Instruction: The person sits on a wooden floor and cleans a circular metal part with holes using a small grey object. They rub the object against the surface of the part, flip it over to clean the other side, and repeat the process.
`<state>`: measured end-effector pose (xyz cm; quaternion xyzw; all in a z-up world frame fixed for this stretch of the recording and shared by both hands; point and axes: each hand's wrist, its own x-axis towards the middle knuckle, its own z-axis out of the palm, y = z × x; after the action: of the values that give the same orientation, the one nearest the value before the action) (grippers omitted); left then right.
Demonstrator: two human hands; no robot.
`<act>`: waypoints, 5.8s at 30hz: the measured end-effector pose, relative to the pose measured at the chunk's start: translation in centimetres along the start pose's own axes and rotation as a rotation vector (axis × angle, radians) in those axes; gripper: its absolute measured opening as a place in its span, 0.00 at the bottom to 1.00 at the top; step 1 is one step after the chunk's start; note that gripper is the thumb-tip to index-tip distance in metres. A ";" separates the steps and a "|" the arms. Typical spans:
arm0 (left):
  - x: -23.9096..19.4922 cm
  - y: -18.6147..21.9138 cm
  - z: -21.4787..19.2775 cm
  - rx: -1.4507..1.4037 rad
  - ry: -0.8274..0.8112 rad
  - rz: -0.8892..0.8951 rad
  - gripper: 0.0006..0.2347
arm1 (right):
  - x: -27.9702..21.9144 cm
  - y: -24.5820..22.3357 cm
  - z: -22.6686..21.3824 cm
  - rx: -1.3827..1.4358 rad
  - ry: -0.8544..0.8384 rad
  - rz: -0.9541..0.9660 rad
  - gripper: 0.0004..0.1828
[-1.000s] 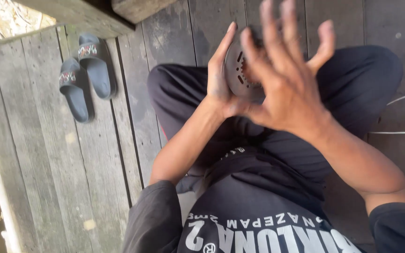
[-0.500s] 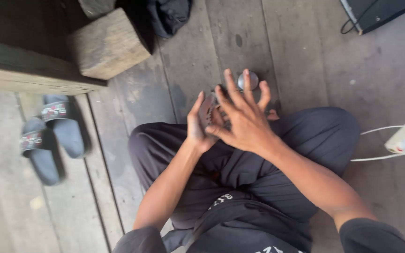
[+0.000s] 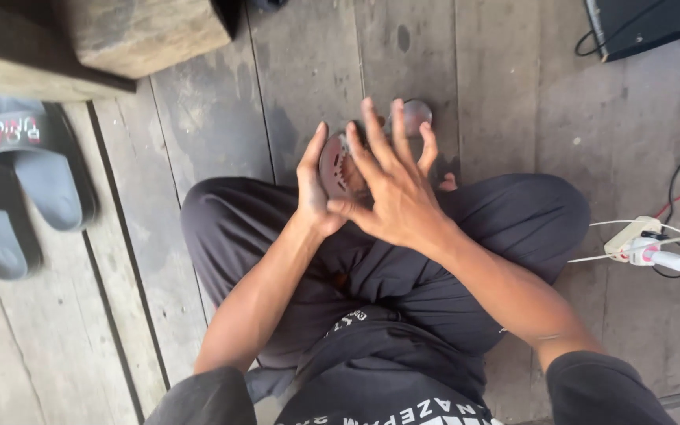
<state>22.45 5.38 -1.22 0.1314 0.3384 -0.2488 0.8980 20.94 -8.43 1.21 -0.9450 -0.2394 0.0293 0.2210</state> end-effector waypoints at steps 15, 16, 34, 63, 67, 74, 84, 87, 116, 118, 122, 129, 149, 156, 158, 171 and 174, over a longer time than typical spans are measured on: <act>-4.6 -1.7 1.9 0.057 0.046 -0.047 0.29 | -4.3 -2.2 -0.4 0.008 0.069 -0.075 0.57; -1.7 -2.1 -1.9 0.073 0.034 -0.040 0.29 | -5.0 -1.8 -0.2 0.004 0.091 -0.078 0.57; 1.5 -3.7 -6.2 0.068 0.054 -0.067 0.36 | -5.5 -0.8 2.5 0.069 0.057 0.112 0.47; 2.6 -3.9 -8.4 0.220 -0.257 0.088 0.29 | -4.2 -1.1 2.5 0.075 0.027 0.003 0.55; 0.6 -3.4 -6.5 0.055 -0.698 0.000 0.32 | -5.0 -0.5 3.3 0.062 -0.036 -0.097 0.54; 0.9 -3.4 -7.1 0.109 -0.335 0.085 0.30 | -5.1 -1.2 2.8 0.095 0.029 -0.077 0.42; 0.1 -3.7 -6.0 0.153 -0.474 0.015 0.31 | -3.6 1.1 1.5 0.372 0.396 -0.036 0.11; 0.5 -3.7 -6.3 0.170 -0.436 0.007 0.32 | -3.8 0.6 1.0 0.605 0.452 0.034 0.07; 1.1 -3.7 -7.2 0.051 -0.561 0.070 0.32 | -3.6 0.6 1.4 0.584 0.460 -0.008 0.11; 0.9 -3.9 -7.0 0.046 -0.487 0.090 0.29 | -3.8 -0.2 2.5 0.443 0.432 -0.058 0.15; 2.5 -4.0 -8.8 0.051 -0.636 0.159 0.34 | -4.5 -2.3 3.0 0.229 0.159 -0.238 0.26; 2.6 -4.0 -8.6 0.058 -0.674 0.139 0.37 | -5.1 -1.8 4.5 0.142 0.091 -0.316 0.57; 1.7 -3.5 -7.4 0.149 -0.592 0.099 0.37 | -5.3 -1.0 4.2 0.191 0.023 -0.224 0.58; 2.3 -4.5 -8.3 0.023 -0.403 0.054 0.39 | -5.4 0.5 5.4 0.130 0.155 -0.249 0.56; 2.2 -4.5 -8.0 0.090 -0.319 0.054 0.40 | -5.4 0.1 5.5 0.118 0.146 -0.265 0.59; 0.9 -3.9 -7.0 0.086 -0.243 -0.008 0.44 | -5.4 0.3 5.5 0.110 0.166 -0.271 0.49; 1.7 -3.9 -6.8 0.050 -0.402 0.134 0.37 | -4.4 1.3 6.0 0.180 0.187 -0.172 0.52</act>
<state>17.76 4.22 -7.61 0.1234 0.1370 -0.2180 0.9584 16.63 -9.10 -4.95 -0.8960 -0.2943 -0.0567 0.3276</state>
